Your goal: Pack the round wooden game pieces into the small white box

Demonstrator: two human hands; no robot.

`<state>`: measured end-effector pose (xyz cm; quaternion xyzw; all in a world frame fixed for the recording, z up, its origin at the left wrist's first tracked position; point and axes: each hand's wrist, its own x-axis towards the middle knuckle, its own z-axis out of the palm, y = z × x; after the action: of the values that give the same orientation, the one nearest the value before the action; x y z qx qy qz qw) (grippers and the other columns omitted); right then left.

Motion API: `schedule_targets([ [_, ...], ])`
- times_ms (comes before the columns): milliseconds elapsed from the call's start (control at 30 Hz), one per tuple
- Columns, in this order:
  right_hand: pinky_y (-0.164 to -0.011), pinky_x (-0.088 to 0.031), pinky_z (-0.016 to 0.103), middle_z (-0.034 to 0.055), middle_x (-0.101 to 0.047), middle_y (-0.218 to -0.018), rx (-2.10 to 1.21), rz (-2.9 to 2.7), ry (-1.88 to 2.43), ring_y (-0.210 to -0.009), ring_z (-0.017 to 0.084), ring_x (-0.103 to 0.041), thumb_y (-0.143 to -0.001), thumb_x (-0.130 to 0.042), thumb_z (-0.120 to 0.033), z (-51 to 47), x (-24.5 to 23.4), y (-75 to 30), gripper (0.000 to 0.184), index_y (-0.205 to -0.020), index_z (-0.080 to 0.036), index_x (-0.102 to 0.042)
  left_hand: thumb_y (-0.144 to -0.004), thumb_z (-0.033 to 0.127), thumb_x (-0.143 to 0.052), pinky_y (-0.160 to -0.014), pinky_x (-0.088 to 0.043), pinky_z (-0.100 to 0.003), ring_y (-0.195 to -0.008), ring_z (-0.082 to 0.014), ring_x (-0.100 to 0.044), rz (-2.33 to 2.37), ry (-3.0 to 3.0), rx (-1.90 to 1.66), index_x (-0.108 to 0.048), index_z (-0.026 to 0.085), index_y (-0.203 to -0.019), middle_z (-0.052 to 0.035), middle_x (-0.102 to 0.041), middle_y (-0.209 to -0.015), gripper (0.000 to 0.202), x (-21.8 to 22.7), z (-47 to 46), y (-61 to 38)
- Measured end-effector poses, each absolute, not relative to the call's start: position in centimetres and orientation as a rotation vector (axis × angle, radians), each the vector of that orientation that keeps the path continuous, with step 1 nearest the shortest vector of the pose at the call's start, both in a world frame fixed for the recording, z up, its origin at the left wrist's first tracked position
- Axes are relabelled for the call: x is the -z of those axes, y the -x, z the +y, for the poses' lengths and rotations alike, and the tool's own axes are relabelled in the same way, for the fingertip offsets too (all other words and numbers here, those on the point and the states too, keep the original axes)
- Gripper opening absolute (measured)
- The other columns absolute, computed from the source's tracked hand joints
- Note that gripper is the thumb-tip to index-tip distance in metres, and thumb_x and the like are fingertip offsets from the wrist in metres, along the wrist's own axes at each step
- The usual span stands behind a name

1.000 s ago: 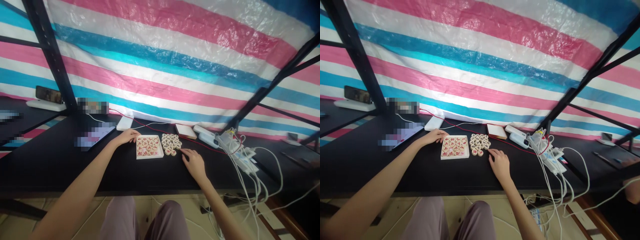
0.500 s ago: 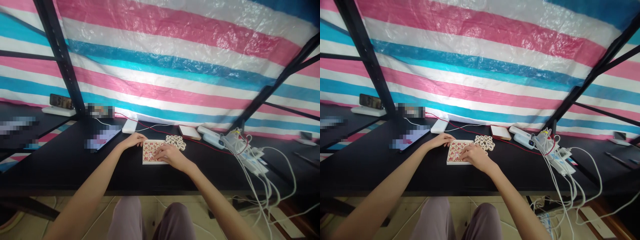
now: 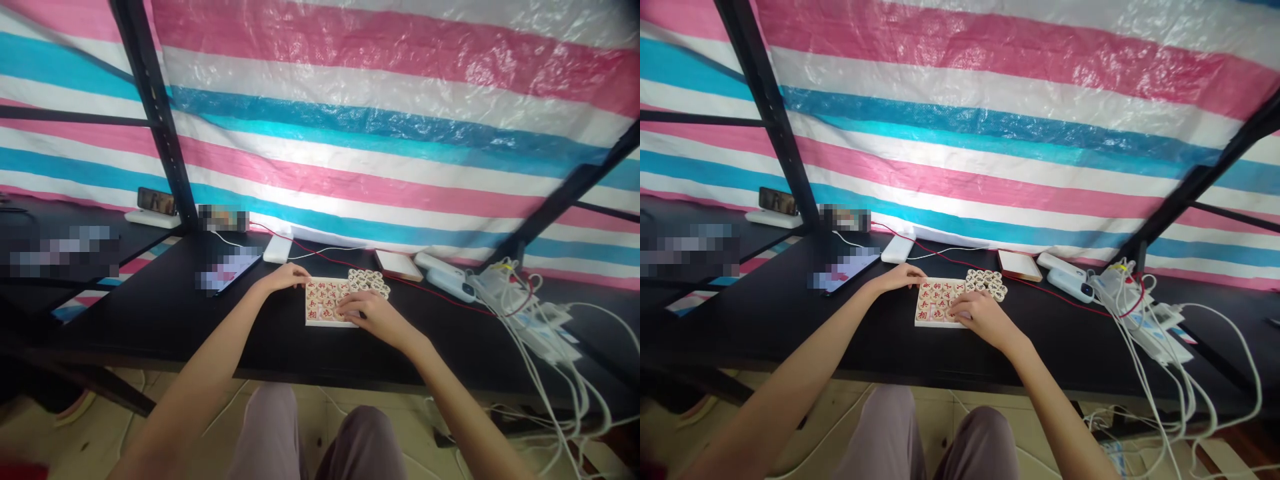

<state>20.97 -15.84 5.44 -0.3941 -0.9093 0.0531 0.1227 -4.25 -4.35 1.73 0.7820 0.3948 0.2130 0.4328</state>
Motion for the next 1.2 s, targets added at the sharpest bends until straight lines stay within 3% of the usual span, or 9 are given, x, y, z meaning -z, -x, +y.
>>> schedule_targets([
  [167,-0.080,-0.036,0.030,0.0026,-0.060,-0.102,-0.062,-2.737,1.175,-0.097,0.018,-0.050,-0.082,-0.059,-0.024,-15.1,-5.5,-20.8,0.027,-0.106,-0.032,-0.063,-0.072,0.050,-0.058,-0.072,-0.040,-0.027,-0.082,-0.0177,-0.055,1.031,-2.076,-0.585,-0.070,0.017,-0.092,-0.0060,-0.064,-0.095,0.040,-1.7,-4.4,4.3],
  [367,-0.078,-0.039,0.028,0.0042,-0.058,-0.094,-0.131,-2.697,1.072,-0.089,0.017,-0.049,-0.081,-0.059,-0.023,-14.5,-5.6,-20.3,0.023,-0.102,-0.027,-0.066,-0.071,0.044,-0.062,-0.086,-0.039,-0.029,-0.094,-0.0201,-0.056,0.923,-2.013,-0.625,-0.069,0.018,-0.095,-0.0052,-0.065,-0.100,0.036,-1.8,-4.3,4.4],
  [500,-0.080,-0.041,0.029,0.0034,-0.059,-0.095,-0.156,-2.502,1.064,-0.090,0.016,-0.051,-0.085,-0.053,-0.028,-15.7,-5.3,-21.6,0.021,-0.102,-0.029,-0.066,-0.071,0.041,-0.062,-0.087,-0.040,-0.030,-0.096,-0.0213,-0.057,0.916,-1.978,-0.583,-0.068,0.018,-0.098,-0.0050,-0.066,-0.102,0.036,-2.2,-4.5,4.3],
  [667,-0.079,-0.044,0.031,0.0044,-0.059,-0.094,0.051,-2.075,1.364,-0.091,0.018,-0.053,-0.085,-0.052,-0.033,-17.7,-3.5,-26.0,0.021,-0.098,-0.026,-0.067,-0.072,0.038,-0.061,-0.091,-0.039,-0.031,-0.100,-0.0214,-0.056,0.881,-1.979,-0.564,-0.067,0.017,-0.102,-0.0050,-0.065,-0.106,0.037,-2.5,-4.3,4.2],
  [933,-0.058,-0.041,0.023,0.0027,-0.057,-0.083,0.092,-2.043,1.640,-0.066,0.012,-0.055,-0.087,-0.048,-0.035,-18.2,-1.0,-28.9,0.024,-0.094,-0.023,-0.068,-0.070,0.041,-0.063,-0.092,-0.041,-0.033,-0.103,-0.0219,-0.057,0.887,-1.925,-0.555,-0.063,0.018,-0.107,-0.0058,-0.064,-0.110,0.044,-1.5,-3.1,4.1],
  [1200,-0.060,-0.043,0.023,0.0025,-0.060,-0.098,0.156,-2.094,1.718,-0.075,0.013,-0.059,-0.089,-0.042,-0.025,-18.0,-1.7,-27.9,0.030,-0.112,-0.026,-0.060,-0.069,0.044,-0.065,-0.092,-0.041,-0.033,-0.101,-0.0222,-0.058,0.915,-1.913,-0.559,-0.063,0.018,-0.108,-0.0072,-0.066,-0.105,0.047,-2.0,-3.6,4.1],
])
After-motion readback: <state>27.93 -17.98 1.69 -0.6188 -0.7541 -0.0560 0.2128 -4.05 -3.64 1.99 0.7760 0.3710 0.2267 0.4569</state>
